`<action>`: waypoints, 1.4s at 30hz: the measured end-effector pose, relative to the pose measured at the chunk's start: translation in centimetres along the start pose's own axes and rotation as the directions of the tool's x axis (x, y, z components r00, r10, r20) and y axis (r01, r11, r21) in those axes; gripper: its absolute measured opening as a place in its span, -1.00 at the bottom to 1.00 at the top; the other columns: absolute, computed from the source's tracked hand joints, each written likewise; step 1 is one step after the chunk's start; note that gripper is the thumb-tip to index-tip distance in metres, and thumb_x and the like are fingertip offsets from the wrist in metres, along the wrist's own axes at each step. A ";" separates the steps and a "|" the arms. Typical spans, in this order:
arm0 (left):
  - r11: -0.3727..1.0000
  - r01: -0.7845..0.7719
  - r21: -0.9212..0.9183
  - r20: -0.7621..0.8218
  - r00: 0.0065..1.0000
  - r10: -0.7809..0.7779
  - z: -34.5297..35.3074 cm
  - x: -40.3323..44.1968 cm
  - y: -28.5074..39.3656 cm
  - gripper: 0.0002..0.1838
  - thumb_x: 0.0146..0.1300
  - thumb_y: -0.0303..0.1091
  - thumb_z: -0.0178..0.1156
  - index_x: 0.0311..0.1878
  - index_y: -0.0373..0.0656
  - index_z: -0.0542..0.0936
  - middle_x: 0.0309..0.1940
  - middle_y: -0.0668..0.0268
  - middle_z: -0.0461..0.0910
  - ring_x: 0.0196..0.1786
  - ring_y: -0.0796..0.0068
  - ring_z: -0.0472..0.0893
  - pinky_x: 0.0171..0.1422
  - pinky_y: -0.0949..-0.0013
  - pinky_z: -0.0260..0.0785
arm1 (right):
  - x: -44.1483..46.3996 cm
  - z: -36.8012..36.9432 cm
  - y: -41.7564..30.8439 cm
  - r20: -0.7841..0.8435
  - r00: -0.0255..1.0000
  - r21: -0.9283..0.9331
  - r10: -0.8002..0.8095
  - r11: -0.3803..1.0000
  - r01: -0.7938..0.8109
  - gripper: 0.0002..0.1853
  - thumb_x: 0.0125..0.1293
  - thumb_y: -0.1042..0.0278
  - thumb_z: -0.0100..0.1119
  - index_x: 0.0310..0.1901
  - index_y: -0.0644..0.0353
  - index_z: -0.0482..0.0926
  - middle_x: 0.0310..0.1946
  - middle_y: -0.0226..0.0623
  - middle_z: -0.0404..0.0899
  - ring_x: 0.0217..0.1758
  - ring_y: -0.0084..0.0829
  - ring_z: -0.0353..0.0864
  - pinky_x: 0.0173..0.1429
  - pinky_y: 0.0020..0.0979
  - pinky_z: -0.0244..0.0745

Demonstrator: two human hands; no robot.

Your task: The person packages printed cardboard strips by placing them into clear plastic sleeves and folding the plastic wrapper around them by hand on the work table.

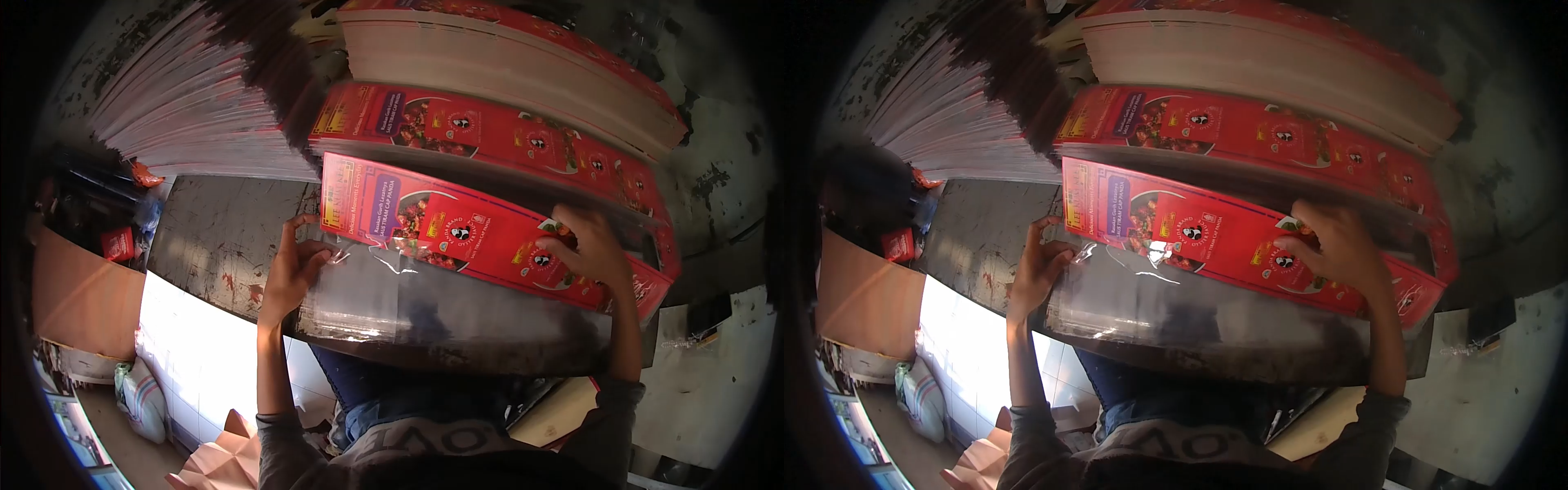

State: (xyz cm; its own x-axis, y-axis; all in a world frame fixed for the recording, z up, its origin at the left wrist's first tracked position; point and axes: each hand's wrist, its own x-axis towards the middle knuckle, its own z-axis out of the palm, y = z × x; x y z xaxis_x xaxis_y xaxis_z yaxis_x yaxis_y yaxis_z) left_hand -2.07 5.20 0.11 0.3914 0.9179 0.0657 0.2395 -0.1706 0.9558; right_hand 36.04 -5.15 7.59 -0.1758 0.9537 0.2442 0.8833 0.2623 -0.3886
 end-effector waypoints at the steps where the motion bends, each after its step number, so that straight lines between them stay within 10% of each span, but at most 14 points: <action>1: 0.999 -0.005 -0.034 0.050 0.999 0.007 0.0 0.2 0.3 -0.53 0.26 -0.60 0.04 0.20 -0.26 0.16 -0.33 0.12 0.65 -0.19 0.44 0.65 -0.02 0.48 0.40 | 0.4 0.1 -0.1 0.025 0.999 -0.032 -0.021 0.999 0.022 -0.62 0.10 0.14 0.32 -0.40 0.30 0.39 -0.62 -0.12 0.38 -0.62 -0.14 0.32 -0.46 -0.34 0.29; 13: 0.999 -0.027 -0.033 -0.114 0.993 0.023 1.3 -0.2 -0.3 -0.64 0.28 -0.58 0.02 0.13 -0.30 0.25 -0.38 0.16 0.67 -0.26 0.47 0.67 -0.10 0.52 0.40 | 3.7 4.3 -1.2 -0.120 0.971 -0.366 -0.206 0.918 0.150 -0.55 0.09 -0.10 0.28 -0.38 0.17 0.43 -0.78 -0.26 0.37 -0.70 -0.24 0.47 -0.59 -0.34 0.35; 42: 0.996 0.058 0.066 -0.256 0.966 -0.039 1.5 -0.2 -0.2 -0.68 0.20 -0.42 0.15 0.02 -0.25 0.39 -0.66 0.36 0.53 -0.60 0.71 0.37 -0.46 0.53 0.21 | 2.6 1.5 1.4 -0.146 0.977 -0.219 -0.154 0.968 0.119 -0.57 -0.02 0.01 0.40 -0.45 0.18 0.42 -0.71 -0.18 0.33 -0.66 -0.17 0.36 -0.52 -0.27 0.29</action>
State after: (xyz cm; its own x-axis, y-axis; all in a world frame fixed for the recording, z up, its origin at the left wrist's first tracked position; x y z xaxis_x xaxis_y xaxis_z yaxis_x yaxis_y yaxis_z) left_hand -0.82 4.48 -0.50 0.1414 0.9849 0.0997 0.3200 -0.1408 0.9369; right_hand 36.16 -2.13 6.39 -0.2441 0.8702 0.4279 0.9296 0.3356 -0.1523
